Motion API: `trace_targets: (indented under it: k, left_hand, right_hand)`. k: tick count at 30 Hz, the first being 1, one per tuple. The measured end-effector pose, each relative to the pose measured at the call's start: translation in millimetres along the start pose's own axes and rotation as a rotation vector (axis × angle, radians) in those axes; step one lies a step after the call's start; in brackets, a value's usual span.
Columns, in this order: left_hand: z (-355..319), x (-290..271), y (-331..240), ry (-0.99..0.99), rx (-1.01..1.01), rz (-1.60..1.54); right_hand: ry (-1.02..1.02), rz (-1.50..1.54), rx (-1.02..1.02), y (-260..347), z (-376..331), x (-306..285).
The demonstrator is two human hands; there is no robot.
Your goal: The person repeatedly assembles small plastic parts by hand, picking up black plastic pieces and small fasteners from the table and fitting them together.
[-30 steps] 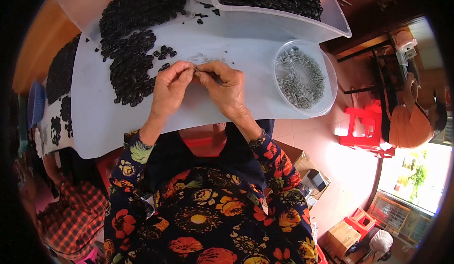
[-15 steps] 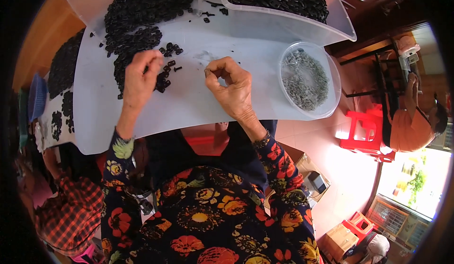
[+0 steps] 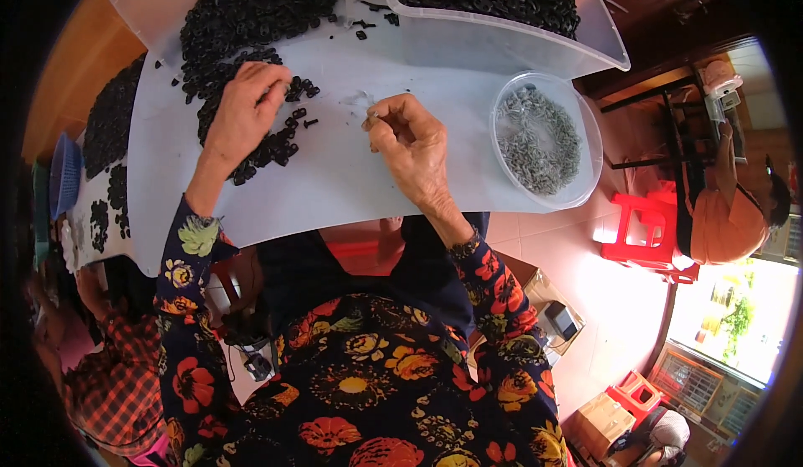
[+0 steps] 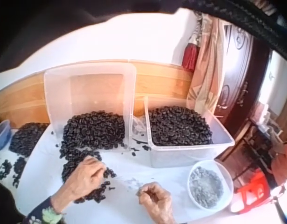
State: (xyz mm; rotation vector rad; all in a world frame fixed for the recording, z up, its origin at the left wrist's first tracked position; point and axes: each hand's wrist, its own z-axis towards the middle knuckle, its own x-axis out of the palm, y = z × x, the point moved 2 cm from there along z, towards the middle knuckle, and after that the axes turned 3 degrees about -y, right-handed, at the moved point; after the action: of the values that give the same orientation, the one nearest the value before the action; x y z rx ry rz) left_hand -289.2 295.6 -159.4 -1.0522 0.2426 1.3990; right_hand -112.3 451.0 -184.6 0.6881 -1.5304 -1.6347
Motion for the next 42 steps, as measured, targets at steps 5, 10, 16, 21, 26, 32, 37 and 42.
trace_targets:
  k: [5,10,16,21,26,32,37,42]
  left_hand:
    - [5,3,-15,0.162,-0.212,-0.349]
    - [5,22,-61,0.242,-0.216,-0.407]
    - [1,39,-75,0.166,-0.104,-0.219]
    - [-1,37,-72,0.307,-0.414,-0.524]
    - [-30,54,-66,0.103,-0.671,-0.889]
    - [-48,73,-78,-0.106,-0.737,-1.275]
    - [-51,73,-79,-0.199,-0.803,-1.369]
    - [-46,58,-69,0.025,-0.751,-1.026]
  right_hand:
    - [0.036,-0.033,0.07,0,0,4]
    - [0.024,-0.105,0.078,-2,-1,4]
    - [0.039,-0.426,-0.065,3,-4,7]
    - [0.033,-0.227,-0.015,-3,-6,4]
    - [0.099,-0.003,0.109,-2,-3,5]
    - [0.136,0.052,0.085,-1,-3,5]
    - [0.132,0.067,0.082,-3,-3,9]
    - [0.115,0.013,0.048,-9,-3,5]
